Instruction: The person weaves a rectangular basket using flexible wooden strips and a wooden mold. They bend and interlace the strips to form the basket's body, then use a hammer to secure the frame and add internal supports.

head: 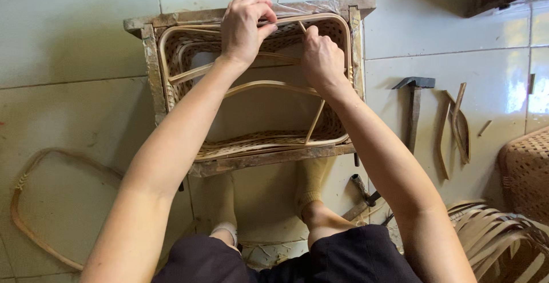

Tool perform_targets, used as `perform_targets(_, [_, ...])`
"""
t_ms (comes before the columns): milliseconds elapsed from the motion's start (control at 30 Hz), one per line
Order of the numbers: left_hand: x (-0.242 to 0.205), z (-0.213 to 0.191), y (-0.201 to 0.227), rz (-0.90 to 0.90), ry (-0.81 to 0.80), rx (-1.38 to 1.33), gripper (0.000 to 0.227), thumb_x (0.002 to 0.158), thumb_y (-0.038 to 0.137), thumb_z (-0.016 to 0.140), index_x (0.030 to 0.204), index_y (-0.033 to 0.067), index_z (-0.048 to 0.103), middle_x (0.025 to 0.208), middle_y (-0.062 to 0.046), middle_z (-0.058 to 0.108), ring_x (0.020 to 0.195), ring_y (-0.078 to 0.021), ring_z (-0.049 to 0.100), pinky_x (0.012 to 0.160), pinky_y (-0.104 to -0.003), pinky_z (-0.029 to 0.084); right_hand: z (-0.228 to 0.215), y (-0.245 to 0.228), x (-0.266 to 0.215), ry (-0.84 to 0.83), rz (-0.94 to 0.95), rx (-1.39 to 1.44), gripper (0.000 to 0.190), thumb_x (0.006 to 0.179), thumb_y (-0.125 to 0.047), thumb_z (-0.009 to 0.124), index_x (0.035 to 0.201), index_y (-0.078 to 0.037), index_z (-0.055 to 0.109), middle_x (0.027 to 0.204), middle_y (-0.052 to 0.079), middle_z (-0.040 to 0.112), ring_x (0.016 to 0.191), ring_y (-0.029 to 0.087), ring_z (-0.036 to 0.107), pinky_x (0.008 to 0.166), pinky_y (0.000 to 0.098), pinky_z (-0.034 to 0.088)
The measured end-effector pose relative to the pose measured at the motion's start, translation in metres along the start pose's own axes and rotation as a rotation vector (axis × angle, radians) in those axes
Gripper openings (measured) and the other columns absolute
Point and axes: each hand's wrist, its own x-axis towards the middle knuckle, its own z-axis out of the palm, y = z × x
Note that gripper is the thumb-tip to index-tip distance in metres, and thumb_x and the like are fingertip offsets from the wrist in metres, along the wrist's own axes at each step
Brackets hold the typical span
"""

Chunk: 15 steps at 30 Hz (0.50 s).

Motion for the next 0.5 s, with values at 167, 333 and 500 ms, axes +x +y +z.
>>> perform_targets(167, [0.000,0.000,-0.003,0.108,0.008,0.031,0.018,0.073,0.011,0.094,0.081,0.0161,0.078,0.109,-0.003,0.077,0.102,-0.0259,0.068,0.094,-0.042,0.053,-0.003,-0.005,0.002,0.043,0.037,-0.108,0.011,0.101,-0.009,0.051,0.102,-0.002,0.060,0.084,0.024,0.071,0.078,0.040,0.072,0.064,0.0516,0.056])
perform_targets(333, [-0.009,-0.006,-0.016,0.223,-0.105,-0.017,0.017,0.085,0.007,0.088,0.098,0.0103,0.077,0.127,-0.009,0.075,0.116,-0.0291,0.069,0.102,-0.042,0.055,-0.017,0.014,-0.007,0.360,-0.267,-0.011,0.015,0.093,-0.019,0.064,0.091,-0.004,0.066,0.090,0.016,0.069,0.088,0.034,0.064,0.080,0.0491,0.051])
perform_targets(500, [-0.029,-0.035,-0.033,0.142,-0.175,0.090,0.016,0.095,0.014,0.089,0.107,0.0130,0.078,0.133,-0.010,0.072,0.126,-0.0281,0.068,0.110,-0.043,0.055,-0.001,0.182,-0.034,0.693,-0.293,0.260,0.031,0.104,-0.002,0.045,0.126,-0.004,0.066,0.122,0.015,0.068,0.116,0.029,0.063,0.104,0.0394,0.053])
